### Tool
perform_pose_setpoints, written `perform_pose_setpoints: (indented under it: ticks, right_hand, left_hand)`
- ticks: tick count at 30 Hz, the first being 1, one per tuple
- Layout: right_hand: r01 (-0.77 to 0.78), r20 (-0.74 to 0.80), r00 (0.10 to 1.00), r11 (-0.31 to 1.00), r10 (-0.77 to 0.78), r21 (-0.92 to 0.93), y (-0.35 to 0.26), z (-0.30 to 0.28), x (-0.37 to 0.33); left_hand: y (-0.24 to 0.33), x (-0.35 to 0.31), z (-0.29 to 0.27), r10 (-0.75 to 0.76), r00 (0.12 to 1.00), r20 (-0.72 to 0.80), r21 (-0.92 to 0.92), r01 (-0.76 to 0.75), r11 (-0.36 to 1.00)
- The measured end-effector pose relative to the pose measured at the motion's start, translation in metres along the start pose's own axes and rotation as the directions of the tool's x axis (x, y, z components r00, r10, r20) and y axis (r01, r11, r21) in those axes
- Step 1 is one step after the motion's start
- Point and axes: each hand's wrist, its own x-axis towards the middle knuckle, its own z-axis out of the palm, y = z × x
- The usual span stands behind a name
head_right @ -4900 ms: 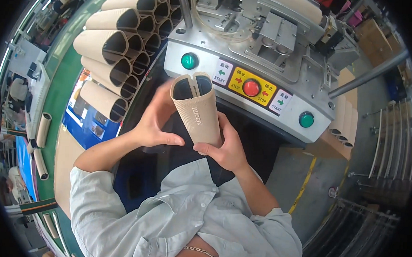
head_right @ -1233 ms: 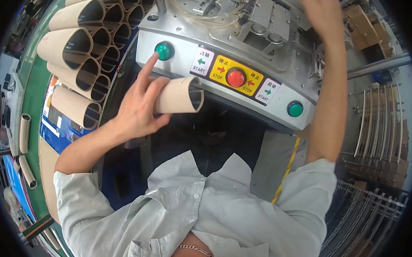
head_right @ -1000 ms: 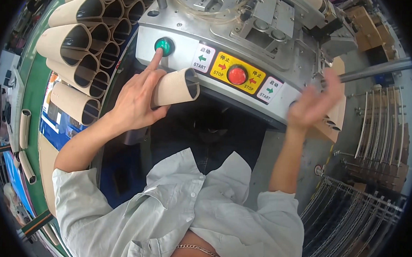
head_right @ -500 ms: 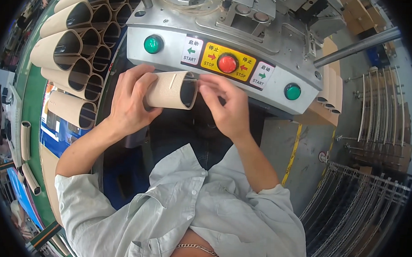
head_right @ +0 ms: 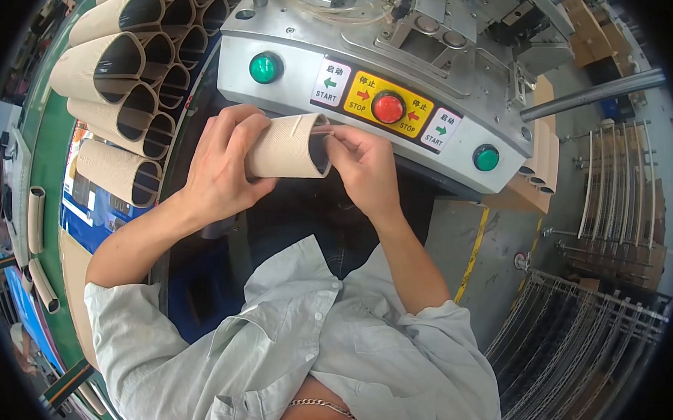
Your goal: Feeding cardboard cylindrical tubes into a labeling machine and stacking the finished products.
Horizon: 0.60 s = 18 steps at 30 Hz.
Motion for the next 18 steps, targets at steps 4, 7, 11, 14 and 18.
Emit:
perform_pose_setpoints:
  ticks: [4,7,11,14,18]
  right_hand:
    - [0.145,-0.072,0.986,0.989,-0.147,-0.032,-0.019,0.007,0.004]
    - [0.212,-0.080,0.972,0.972,-0.221,-0.103,-0.022,0.004,0.006]
    - [0.269,-0.024,0.958,0.925,-0.286,-0.269,-0.021,-0.003,0.010]
    - [0.295,-0.017,0.948,0.896,-0.318,-0.332,-0.017,-0.004,0.010]
    - [0.271,-0.060,0.954,0.930,-0.293,-0.247,-0.015,-0.004,0.007]
  left_hand:
    - [-0.004,-0.001,0.002,-0.034,0.999,0.039,-0.110,0.038,0.993]
    - [-0.003,0.000,0.002,-0.042,0.997,0.058,-0.168,0.051,0.984]
    - [-0.001,-0.001,0.000,-0.038,0.996,0.076,-0.230,0.055,0.972]
    - [-0.002,-0.001,-0.001,0.011,0.997,0.072,-0.215,0.005,0.977]
    - [-0.003,0.000,-0.004,0.014,0.994,0.108,-0.250,0.014,0.968]
